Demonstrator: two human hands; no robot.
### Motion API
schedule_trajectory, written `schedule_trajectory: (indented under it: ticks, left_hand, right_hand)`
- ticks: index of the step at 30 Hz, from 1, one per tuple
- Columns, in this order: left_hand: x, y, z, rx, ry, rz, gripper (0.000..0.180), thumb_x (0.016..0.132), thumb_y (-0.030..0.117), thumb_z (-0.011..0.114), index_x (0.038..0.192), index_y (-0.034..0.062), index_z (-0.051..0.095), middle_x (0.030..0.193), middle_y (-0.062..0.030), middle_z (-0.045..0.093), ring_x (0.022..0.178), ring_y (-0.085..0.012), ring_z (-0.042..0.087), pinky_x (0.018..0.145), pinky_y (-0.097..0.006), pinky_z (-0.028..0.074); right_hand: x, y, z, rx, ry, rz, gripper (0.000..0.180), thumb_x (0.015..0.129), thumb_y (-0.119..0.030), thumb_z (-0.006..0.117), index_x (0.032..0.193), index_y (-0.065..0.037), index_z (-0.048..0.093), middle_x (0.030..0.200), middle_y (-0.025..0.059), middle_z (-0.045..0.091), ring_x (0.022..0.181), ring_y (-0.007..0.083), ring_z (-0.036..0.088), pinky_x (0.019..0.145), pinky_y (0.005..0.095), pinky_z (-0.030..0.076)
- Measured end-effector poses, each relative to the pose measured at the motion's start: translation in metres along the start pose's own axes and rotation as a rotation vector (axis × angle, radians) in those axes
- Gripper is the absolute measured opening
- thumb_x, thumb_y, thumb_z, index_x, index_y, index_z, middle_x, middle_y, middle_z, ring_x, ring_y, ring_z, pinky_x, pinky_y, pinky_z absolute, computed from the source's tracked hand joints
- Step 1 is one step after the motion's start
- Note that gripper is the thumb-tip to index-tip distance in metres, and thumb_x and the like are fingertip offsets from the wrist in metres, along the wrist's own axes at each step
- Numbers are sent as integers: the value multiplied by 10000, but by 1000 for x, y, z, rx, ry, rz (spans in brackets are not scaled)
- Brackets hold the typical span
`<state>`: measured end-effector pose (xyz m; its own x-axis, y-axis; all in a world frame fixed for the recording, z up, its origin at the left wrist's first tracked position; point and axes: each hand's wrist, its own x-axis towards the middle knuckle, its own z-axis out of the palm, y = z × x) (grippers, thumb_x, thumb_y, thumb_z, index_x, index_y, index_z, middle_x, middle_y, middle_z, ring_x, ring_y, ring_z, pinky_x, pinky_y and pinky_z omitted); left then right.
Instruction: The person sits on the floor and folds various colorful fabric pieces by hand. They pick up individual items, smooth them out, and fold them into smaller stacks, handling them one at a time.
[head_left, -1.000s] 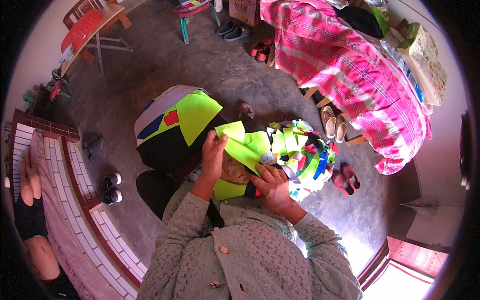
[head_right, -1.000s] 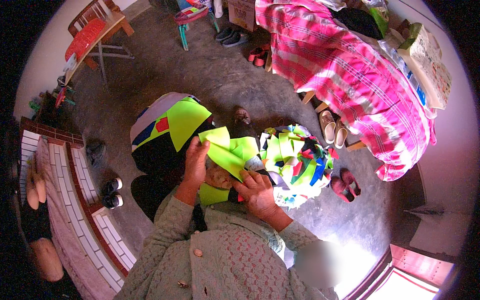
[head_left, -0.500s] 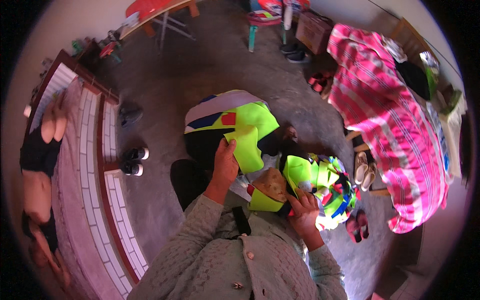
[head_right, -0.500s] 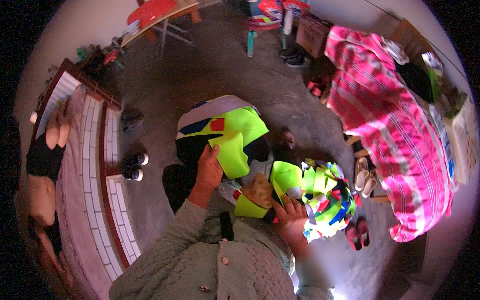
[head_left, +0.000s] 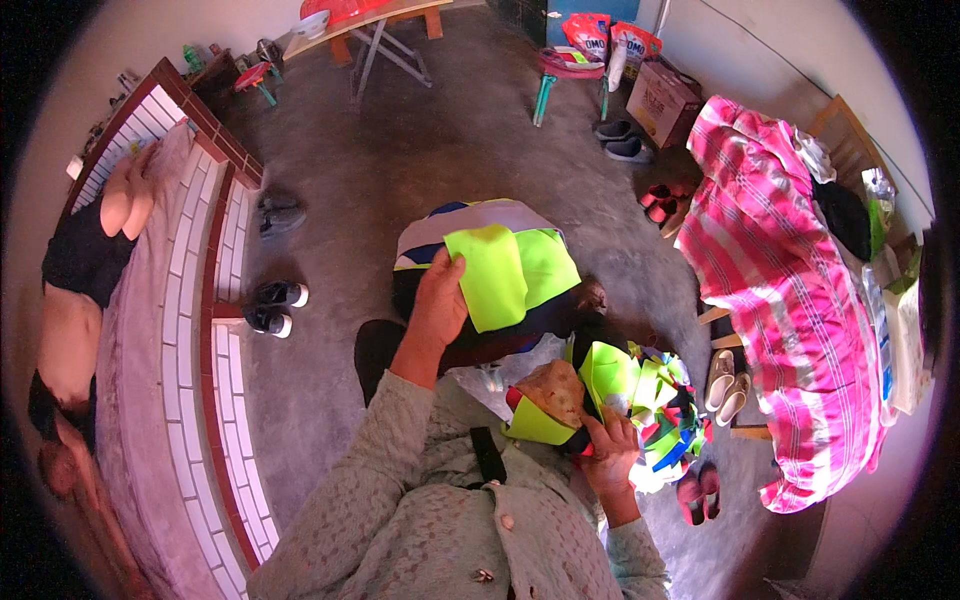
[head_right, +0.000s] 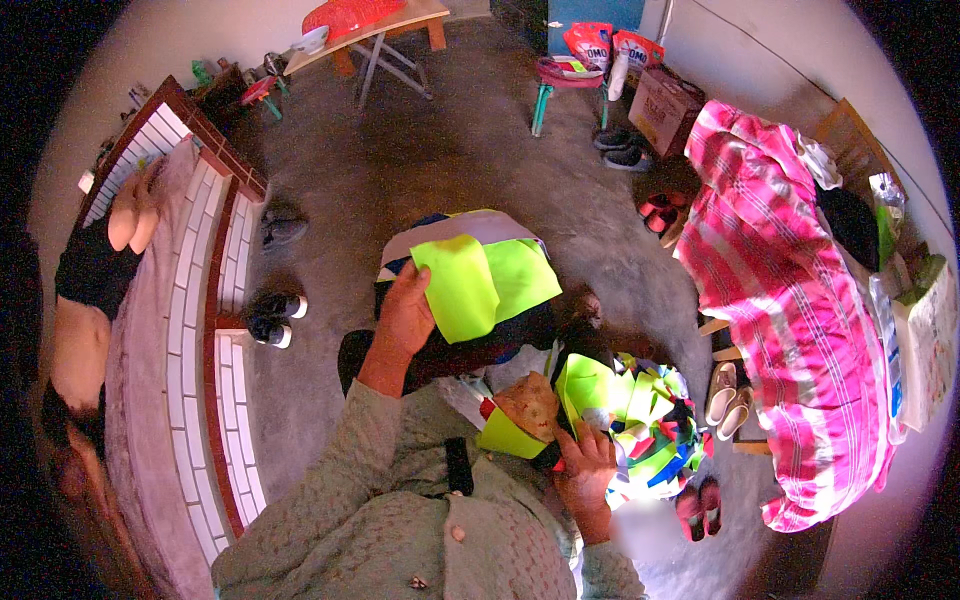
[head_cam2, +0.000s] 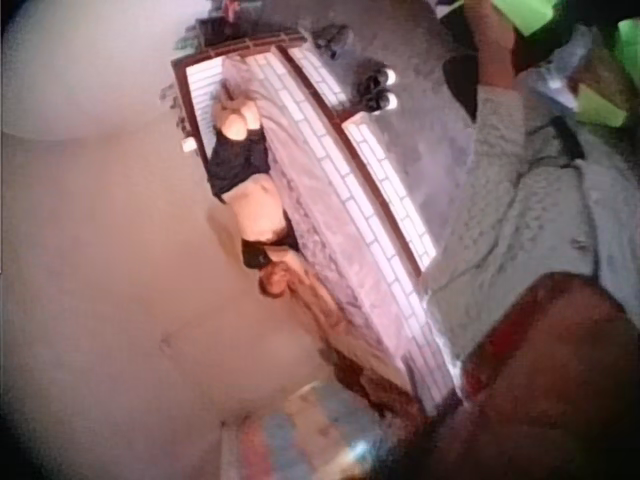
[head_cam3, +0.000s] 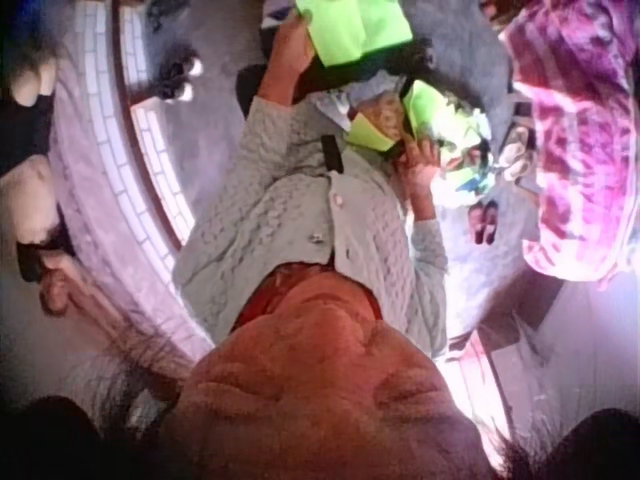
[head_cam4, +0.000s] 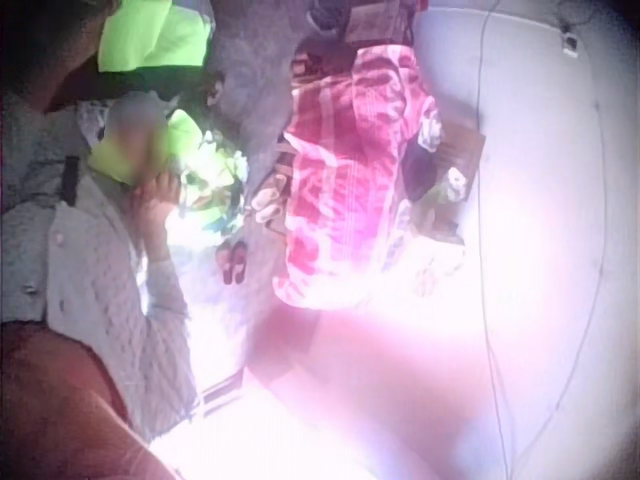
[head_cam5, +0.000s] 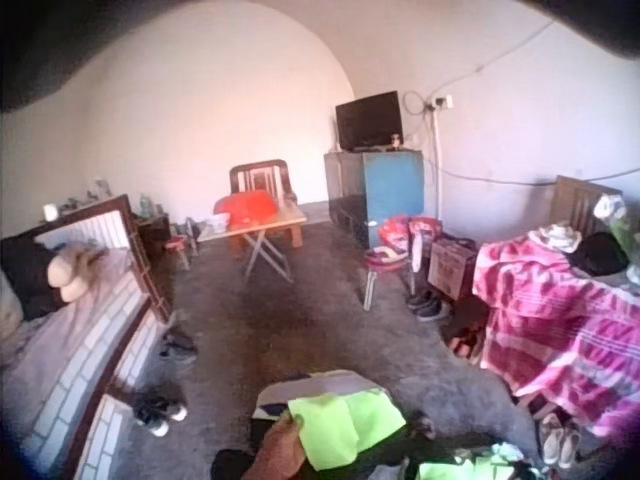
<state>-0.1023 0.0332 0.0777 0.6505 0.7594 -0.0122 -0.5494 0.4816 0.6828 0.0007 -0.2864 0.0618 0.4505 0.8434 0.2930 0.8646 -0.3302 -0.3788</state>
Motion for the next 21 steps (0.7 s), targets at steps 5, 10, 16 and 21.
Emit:
schedule_trajectory:
  ticks: [5,10,16,21]
  left_hand:
    - [16,41,-54,80,31,32,349,947,135,444,1274,20,413,1213,-106,534,1122,-227,525,960,-365,428]
    - [29,52,-130,272,243,-171,346,904,29,458,1247,-6,430,1171,-130,553,1058,-249,565,917,-369,460]
    - [24,46,-137,444,222,-133,492,776,-82,456,1261,-9,411,1179,-143,549,1078,-276,546,938,-389,435]
    - [25,47,-136,667,328,-75,502,780,-123,450,1263,-1,393,1179,-158,541,1099,-259,532,935,-365,431]
  right_hand:
    - [-1,-1,2,22,21,24,442,544,-102,663,985,-125,645,1085,116,590,963,323,543,790,428,437]
    - [-1,0,4,-4,-3,10,508,511,-131,686,1016,-137,632,1100,112,577,980,318,531,807,430,426]
    - [-4,5,8,-17,-2,14,566,476,-110,693,1037,-145,626,1099,112,573,982,319,526,817,434,424]
    - [-3,1,0,21,-53,41,573,477,-95,681,1045,-141,624,1099,118,572,981,324,525,821,436,424]
